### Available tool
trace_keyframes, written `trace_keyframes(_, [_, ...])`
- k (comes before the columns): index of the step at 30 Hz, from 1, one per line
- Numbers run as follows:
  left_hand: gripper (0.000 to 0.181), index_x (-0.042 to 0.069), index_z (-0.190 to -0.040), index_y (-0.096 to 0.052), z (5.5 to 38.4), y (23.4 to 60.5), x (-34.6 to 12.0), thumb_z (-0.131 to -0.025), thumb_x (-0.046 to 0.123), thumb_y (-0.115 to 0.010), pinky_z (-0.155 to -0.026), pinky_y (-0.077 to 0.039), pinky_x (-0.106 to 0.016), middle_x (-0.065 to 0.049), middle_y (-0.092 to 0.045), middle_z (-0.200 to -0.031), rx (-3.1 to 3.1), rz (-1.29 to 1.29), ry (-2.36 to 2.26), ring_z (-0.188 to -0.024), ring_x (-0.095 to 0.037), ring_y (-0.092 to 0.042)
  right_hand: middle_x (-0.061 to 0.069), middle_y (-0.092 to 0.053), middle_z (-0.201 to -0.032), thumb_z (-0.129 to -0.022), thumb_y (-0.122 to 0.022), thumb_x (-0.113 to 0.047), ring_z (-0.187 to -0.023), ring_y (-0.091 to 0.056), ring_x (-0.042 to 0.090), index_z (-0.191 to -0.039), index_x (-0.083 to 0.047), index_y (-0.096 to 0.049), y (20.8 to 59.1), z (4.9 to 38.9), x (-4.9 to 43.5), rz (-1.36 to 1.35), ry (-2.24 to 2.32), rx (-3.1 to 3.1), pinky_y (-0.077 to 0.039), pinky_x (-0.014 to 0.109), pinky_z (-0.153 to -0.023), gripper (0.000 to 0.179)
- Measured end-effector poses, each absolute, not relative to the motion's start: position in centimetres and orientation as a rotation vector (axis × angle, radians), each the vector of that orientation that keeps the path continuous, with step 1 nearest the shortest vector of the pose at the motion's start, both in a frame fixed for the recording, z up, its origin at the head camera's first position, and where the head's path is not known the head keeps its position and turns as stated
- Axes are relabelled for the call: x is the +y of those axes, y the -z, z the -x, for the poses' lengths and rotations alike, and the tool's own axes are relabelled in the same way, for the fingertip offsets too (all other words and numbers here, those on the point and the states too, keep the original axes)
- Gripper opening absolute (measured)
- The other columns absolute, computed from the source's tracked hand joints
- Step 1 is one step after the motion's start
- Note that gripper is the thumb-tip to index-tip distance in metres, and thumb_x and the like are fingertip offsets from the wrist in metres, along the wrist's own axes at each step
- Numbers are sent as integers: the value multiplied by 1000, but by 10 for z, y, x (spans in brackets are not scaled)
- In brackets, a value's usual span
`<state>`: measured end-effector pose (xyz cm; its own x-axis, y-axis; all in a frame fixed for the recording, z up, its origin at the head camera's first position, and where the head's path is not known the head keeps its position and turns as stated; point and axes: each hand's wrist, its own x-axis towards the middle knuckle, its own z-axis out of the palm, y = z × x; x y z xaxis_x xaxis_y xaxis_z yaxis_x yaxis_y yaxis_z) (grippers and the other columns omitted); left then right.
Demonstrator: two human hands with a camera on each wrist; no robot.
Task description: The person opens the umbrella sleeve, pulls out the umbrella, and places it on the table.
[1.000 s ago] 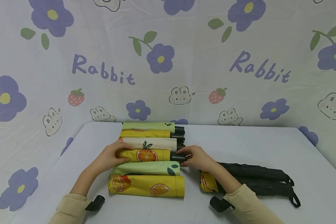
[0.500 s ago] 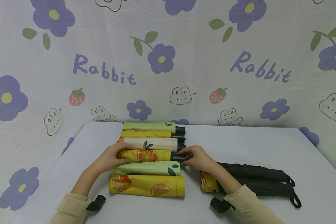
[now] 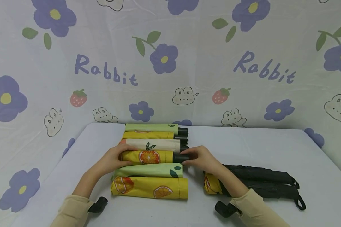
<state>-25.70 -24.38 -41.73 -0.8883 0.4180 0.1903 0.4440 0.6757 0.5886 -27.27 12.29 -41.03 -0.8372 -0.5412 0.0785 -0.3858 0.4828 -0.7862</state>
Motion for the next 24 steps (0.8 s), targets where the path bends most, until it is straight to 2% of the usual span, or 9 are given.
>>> trace_keyframes(5, [53, 13, -129, -60, 257, 417, -245, -80, 7, -79, -104, -45, -50, -5, -63, -130, -2848, 723, 1006, -124, -28, -56, 19, -67, -122, -89, -71, -15, -105, -68, 24, -122, -4, -67, 404, 268, 122, 670, 1373, 2492, -58, 35, -87, 36])
trace_keyframes(14, [54, 12, -130, -60, 257, 416, -245, -80, 7, -79, -103, -46, -50, -5, -63, -130, -2853, 730, 1003, -124, -28, -56, 14, -63, -131, -89, -71, -26, -113, -64, 22, -125, -14, -67, 397, 262, 124, 410, 1438, 2444, -52, 43, -99, 39])
trace_keyframes(20, [54, 12, -130, -59, 257, 416, -246, -80, 7, -79, -104, -46, -50, -5, -63, -131, -2859, 733, 1012, -125, -29, -56, 12, -63, -132, -90, -70, -32, -111, -62, 20, -127, -16, -66, 395, 261, 127, 293, 1472, 2404, -48, 48, -102, 40])
trace_keyframes(24, [54, 12, -131, -59, 257, 416, -246, -80, 7, -79, -104, -46, -50, -6, -63, -131, -2865, 728, 1019, -125, -29, -56, 10, -65, -129, -90, -70, -33, -106, -62, 18, -126, -17, -67, 395, 260, 131, 250, 1505, 2379, -48, 46, -100, 40])
